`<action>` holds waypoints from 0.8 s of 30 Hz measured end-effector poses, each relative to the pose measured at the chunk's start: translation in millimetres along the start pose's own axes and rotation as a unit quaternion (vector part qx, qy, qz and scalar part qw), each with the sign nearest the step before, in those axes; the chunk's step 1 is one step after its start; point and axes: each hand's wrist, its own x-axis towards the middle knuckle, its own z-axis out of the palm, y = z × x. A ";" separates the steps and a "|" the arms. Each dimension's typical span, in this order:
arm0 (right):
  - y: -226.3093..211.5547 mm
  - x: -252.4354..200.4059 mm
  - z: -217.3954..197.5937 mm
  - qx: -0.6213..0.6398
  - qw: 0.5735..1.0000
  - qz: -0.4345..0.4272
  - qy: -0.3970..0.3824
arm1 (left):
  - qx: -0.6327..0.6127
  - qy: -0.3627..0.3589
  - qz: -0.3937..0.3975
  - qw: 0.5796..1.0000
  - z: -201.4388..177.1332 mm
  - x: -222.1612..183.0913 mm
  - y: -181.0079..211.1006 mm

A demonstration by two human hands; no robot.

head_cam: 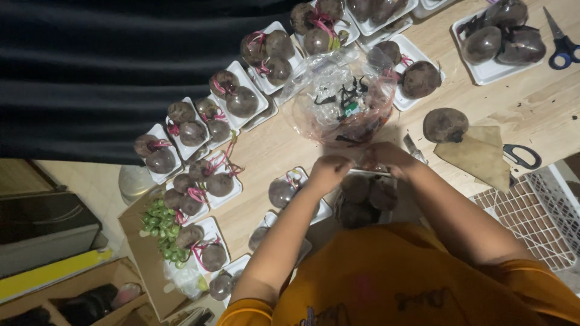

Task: The person packages whole beets by wiping them with a cloth, placing them into foam trays, and wrapping them in plastic film using a blade to cut the wrap.

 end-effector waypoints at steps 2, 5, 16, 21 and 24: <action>6.7 13.3 -2.1 0.011 1.000 -0.002 0.004 | 0.000 -0.154 -0.030 0.988 -14.9 0.9 21.0; 47.5 71.5 -24.3 0.106 0.992 0.030 -0.061 | 0.005 -0.191 -0.035 0.981 3.2 -4.3 -17.3; 37.6 -53.4 -21.0 -0.211 0.960 -0.120 0.141 | 0.104 -0.082 -0.156 0.979 31.3 -14.5 -101.7; 34.4 -118.2 -11.6 -0.275 0.941 -0.084 0.179 | 0.132 -0.139 -0.330 0.925 42.1 0.5 -118.5; 50.1 -141.6 -10.9 -0.342 0.920 -0.038 0.189 | 0.150 -0.141 -0.361 0.909 64.8 8.5 -159.7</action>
